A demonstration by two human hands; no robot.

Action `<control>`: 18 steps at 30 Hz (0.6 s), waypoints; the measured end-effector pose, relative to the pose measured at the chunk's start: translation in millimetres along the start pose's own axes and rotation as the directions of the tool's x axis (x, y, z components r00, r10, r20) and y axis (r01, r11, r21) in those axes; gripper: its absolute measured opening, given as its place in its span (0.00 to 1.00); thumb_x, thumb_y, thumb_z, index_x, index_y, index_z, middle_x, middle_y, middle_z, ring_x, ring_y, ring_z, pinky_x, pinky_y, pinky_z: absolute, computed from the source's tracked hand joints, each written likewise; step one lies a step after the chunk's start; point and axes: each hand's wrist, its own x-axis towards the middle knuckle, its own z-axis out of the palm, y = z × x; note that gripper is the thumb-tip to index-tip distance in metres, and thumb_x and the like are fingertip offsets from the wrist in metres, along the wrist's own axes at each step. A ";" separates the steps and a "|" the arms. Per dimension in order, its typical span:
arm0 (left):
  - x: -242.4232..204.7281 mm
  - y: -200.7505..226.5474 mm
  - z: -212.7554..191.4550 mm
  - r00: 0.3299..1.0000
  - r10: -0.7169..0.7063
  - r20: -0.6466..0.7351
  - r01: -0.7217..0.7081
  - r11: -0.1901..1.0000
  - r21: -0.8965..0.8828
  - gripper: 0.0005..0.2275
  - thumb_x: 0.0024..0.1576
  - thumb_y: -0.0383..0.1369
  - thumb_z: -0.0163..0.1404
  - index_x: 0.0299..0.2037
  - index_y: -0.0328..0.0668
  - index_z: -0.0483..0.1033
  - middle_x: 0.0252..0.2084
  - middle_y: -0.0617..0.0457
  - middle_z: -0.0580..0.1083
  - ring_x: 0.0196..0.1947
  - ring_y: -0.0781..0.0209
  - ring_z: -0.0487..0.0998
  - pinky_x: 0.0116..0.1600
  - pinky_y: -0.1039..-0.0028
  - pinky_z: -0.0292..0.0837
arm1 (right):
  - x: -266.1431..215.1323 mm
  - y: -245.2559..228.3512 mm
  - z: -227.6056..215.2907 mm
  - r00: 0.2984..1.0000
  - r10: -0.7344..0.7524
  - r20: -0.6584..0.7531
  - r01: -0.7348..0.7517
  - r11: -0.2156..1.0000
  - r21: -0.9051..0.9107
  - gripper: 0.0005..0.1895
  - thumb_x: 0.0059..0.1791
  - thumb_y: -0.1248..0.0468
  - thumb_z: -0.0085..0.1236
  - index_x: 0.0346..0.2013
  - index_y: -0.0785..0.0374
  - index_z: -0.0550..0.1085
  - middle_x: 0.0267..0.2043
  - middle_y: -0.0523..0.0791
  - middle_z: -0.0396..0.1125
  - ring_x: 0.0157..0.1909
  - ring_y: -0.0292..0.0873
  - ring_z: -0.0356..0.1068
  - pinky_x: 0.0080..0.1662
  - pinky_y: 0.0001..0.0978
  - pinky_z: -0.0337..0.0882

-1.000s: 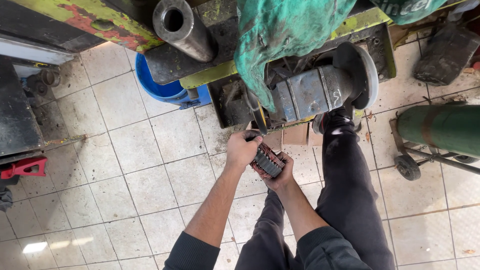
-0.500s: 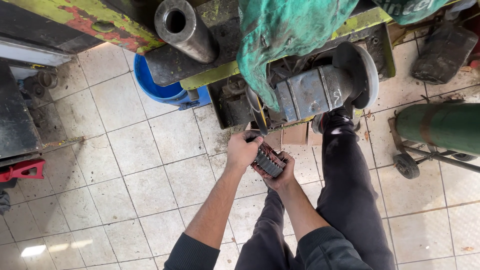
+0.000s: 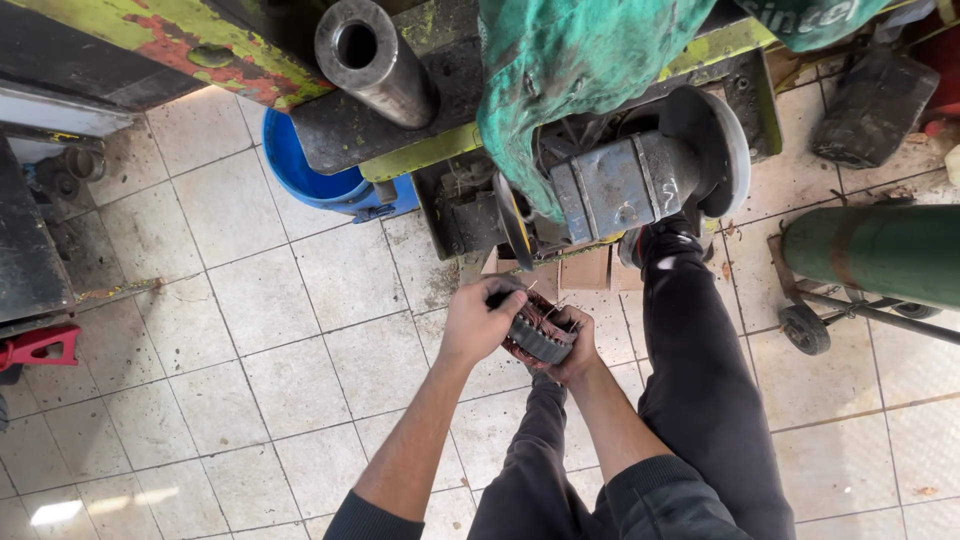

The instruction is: The person holds a cylindrical metal part with copper windings and repeatedly presses its edges against a bench grinder wheel. The part is rotated and repositioned by hand to grind different sections while standing in a workshop.

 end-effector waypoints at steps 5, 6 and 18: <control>-22.2 2.0 -7.9 0.937 0.336 0.096 -0.317 0.933 -0.172 0.08 0.54 0.34 0.60 0.38 0.39 0.85 0.43 0.40 0.82 0.51 0.40 0.81 0.57 0.55 0.74 | -65.8 -1.1 51.0 0.999 0.034 0.000 -0.034 0.999 -0.038 0.17 0.31 0.61 0.50 0.30 0.64 0.74 0.27 0.51 0.71 0.31 0.58 0.72 0.31 0.51 0.73; -25.9 -1.1 -5.9 0.911 0.385 0.146 -0.346 0.908 -0.237 0.10 0.57 0.34 0.59 0.41 0.35 0.84 0.43 0.35 0.81 0.50 0.36 0.80 0.58 0.51 0.73 | -66.1 -1.7 50.5 0.999 0.041 -0.002 -0.041 0.998 -0.037 0.16 0.31 0.61 0.50 0.30 0.64 0.74 0.27 0.51 0.71 0.31 0.58 0.73 0.31 0.51 0.73; -43.0 4.4 5.7 0.926 0.356 0.127 -0.316 0.913 -0.257 0.07 0.60 0.36 0.58 0.39 0.42 0.84 0.32 0.43 0.81 0.39 0.50 0.83 0.47 0.63 0.75 | -45.1 -3.5 -3.9 0.986 0.164 -0.014 -0.165 0.986 -0.038 0.11 0.37 0.62 0.57 0.28 0.67 0.74 0.28 0.57 0.73 0.30 0.57 0.75 0.38 0.56 0.76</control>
